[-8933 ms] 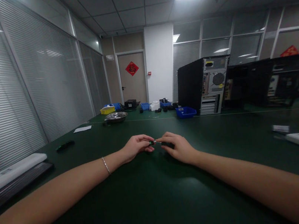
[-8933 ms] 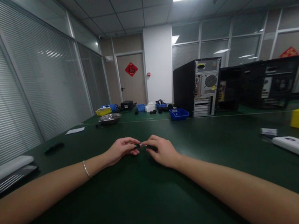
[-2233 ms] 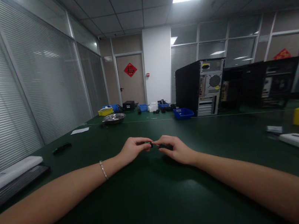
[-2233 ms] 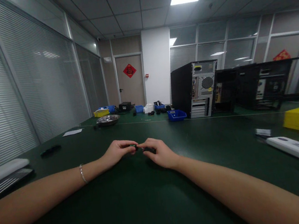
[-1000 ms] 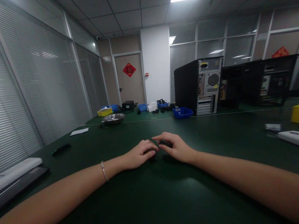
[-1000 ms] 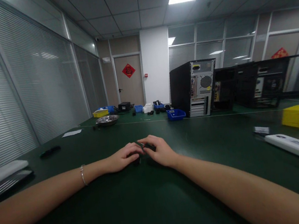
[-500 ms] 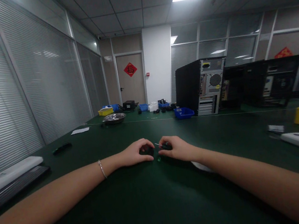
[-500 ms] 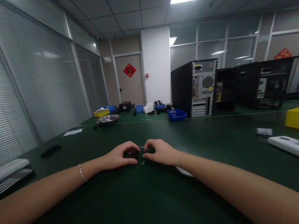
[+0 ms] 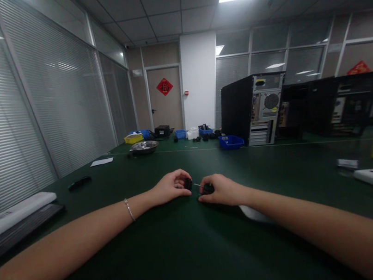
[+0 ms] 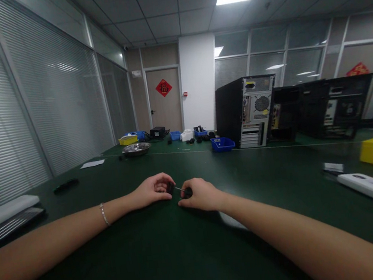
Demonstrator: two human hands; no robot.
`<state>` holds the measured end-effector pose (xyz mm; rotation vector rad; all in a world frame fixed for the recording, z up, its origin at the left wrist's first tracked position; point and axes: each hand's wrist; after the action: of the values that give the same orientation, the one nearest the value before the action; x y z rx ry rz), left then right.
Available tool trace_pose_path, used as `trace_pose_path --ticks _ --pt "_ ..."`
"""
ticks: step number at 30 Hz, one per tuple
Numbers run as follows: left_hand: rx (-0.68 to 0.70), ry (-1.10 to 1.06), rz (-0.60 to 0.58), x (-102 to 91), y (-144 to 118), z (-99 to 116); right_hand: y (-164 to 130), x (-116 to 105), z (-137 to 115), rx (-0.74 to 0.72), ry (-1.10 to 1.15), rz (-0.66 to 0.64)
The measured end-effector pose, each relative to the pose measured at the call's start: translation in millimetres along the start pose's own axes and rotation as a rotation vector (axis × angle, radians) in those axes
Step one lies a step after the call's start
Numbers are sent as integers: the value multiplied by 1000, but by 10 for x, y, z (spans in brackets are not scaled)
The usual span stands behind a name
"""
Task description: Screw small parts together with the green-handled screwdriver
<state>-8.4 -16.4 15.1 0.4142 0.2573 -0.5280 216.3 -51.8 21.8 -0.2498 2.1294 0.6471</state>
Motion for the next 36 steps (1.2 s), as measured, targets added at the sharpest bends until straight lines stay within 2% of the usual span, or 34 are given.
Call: trace_pose_path --ticks 2,5,8,11,18,23,36 --pt "-17 -38 11 16 8 -2 3 -25 -1 25 41 16" --pt "-49 -63 28 26 19 -3 -1 -61 -34 26 95 139" --pt "-62 -66 22 33 17 7 -15 -64 -88 -37 129 244" --pt "-60 -49 -29 65 8 25 -34 -32 -132 -107 130 293" --pt "-50 -114 -59 169 14 52 -54 24 -137 -180 86 324" --pt "-96 -146 -59 173 22 68 -72 4 -131 -190 52 334" --pt "-48 -211 -58 208 0 148 -78 5 -157 -249 -41 330"
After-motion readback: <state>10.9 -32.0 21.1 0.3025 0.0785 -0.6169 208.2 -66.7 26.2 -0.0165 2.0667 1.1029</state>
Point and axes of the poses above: each hand's wrist, its own y-axis towards the middle knuckle, its own x-axis out of the palm, z = x × y, and after that the axes turned 12 degrees about z, right-handed
